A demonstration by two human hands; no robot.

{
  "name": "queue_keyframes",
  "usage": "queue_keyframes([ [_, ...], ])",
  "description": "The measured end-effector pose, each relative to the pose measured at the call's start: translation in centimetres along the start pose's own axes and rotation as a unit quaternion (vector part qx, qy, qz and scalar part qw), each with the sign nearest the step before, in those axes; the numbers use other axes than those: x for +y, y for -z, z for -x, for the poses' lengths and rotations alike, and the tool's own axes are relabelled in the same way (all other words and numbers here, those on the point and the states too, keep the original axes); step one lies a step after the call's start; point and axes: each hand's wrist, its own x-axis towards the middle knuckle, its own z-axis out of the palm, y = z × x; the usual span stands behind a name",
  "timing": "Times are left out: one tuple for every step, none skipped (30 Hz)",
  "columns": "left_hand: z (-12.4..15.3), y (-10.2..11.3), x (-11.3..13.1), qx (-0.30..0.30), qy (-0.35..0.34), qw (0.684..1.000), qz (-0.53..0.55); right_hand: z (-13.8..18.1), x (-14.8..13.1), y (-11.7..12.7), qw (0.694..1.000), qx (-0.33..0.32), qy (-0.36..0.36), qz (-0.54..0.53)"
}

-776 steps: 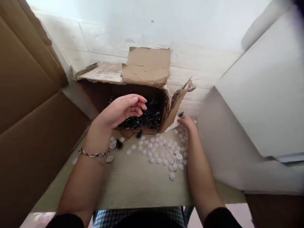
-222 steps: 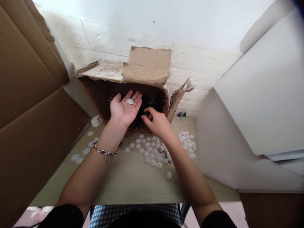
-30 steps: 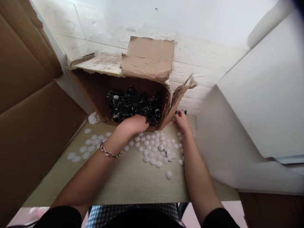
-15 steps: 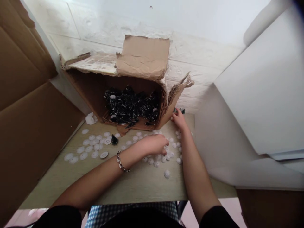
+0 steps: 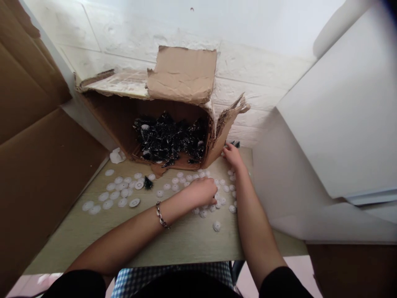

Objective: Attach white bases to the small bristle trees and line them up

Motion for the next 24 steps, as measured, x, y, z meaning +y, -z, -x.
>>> queue_keyframes([
  [0.0,0.0,0.0,0.005,-0.001,1.0,-0.002,0.0,-0.3,0.2,1.0,-0.005,0.0,0.01],
  [-0.1,-0.1,0.1,0.01,-0.003,1.0,-0.004,0.1,-0.5,0.6,1.0,-0.011,-0.001,0.022],
  [-0.1,-0.1,0.1,0.015,-0.005,1.0,-0.007,0.2,-0.9,1.0,0.999,-0.017,-0.003,0.036],
  [-0.1,-0.2,0.2,0.02,-0.011,1.0,-0.009,0.3,-1.2,1.4,0.998,-0.023,-0.006,0.05],
  [-0.1,-0.2,0.2,0.025,-0.019,0.999,-0.01,0.4,-1.7,2.0,0.997,-0.03,-0.008,0.065],
  [-0.1,-0.3,0.2,0.03,-0.027,0.999,-0.012,0.5,-2.2,2.6,0.996,-0.037,-0.01,0.079],
  [-0.2,-0.3,0.3,0.037,-0.035,0.999,-0.013,0.7,-2.7,3.2,0.994,-0.046,-0.011,0.094],
  [-0.2,-0.2,0.3,0.043,-0.045,0.998,-0.013,0.9,-3.3,3.8,0.993,-0.054,-0.012,0.107],
  [-0.1,-0.1,0.3,0.044,-0.053,0.998,-0.011,1.2,-4.1,4.4,0.991,-0.062,-0.013,0.117],
  [0.0,0.2,0.3,0.043,-0.057,0.997,-0.007,1.6,-4.9,5.0,0.989,-0.068,-0.014,0.129],
  [0.1,0.6,0.2,0.036,-0.06,0.998,0.004,2.1,-5.8,5.5,0.987,-0.072,-0.014,0.143],
  [0.4,1.2,0.1,0.019,-0.054,0.998,0.016,2.8,-6.8,6.0,0.984,-0.075,-0.014,0.159],
  [0.7,1.9,-0.2,0.008,-0.041,0.999,0.035,3.5,-7.9,6.5,0.977,-0.081,-0.015,0.197],
  [1.2,2.8,-0.6,0.005,-0.029,0.998,0.055,4.4,-9.0,7.0,0.97,-0.084,-0.012,0.226],
  [1.7,3.7,-1.1,0.008,-0.014,0.997,0.074,5.3,-10.1,7.5,0.965,-0.09,-0.012,0.245],
  [2.3,4.7,-1.6,0.016,0.0,0.996,0.091,6.2,-11.2,7.9,0.963,-0.094,-0.005,0.252],
  [3.0,5.8,-2.3,0.029,0.016,0.994,0.106,7.2,-12.2,8.3,0.963,-0.096,0.003,0.251],
  [3.8,6.8,-2.9,0.042,0.031,0.992,0.118,8.1,-13.0,8.7,0.965,-0.103,0.016,0.242],
  [4.7,7.8,-3.6,0.058,0.051,0.989,0.123,8.9,-13.8,8.9,0.965,-0.112,0.03,0.234],
  [5.5,8.7,-4.3,0.08,0.079,0.986,0.125,9.6,-14.4,9.1,0.964,-0.125,0.048,0.228],
  [6.3,9.5,-4.8,0.094,0.11,0.981,0.129,10.2,-15.0,9.1,0.962,-0.14,0.066,0.224],
  [7.1,10.2,-5.4,0.111,0.146,0.975,0.125,10.6,-15.4,8.9,0.959,-0.157,0.086,0.22],
  [7.8,10.7,-5.8,0.131,0.175,0.969,0.113,10.9,-15.7,8.5,0.954,-0.176,0.108,0.216],
  [8.5,11.1,-6.1,0.156,0.197,0.963,0.098,11.0,-16.0,7.7,0.949,-0.195,0.131,0.21],
])
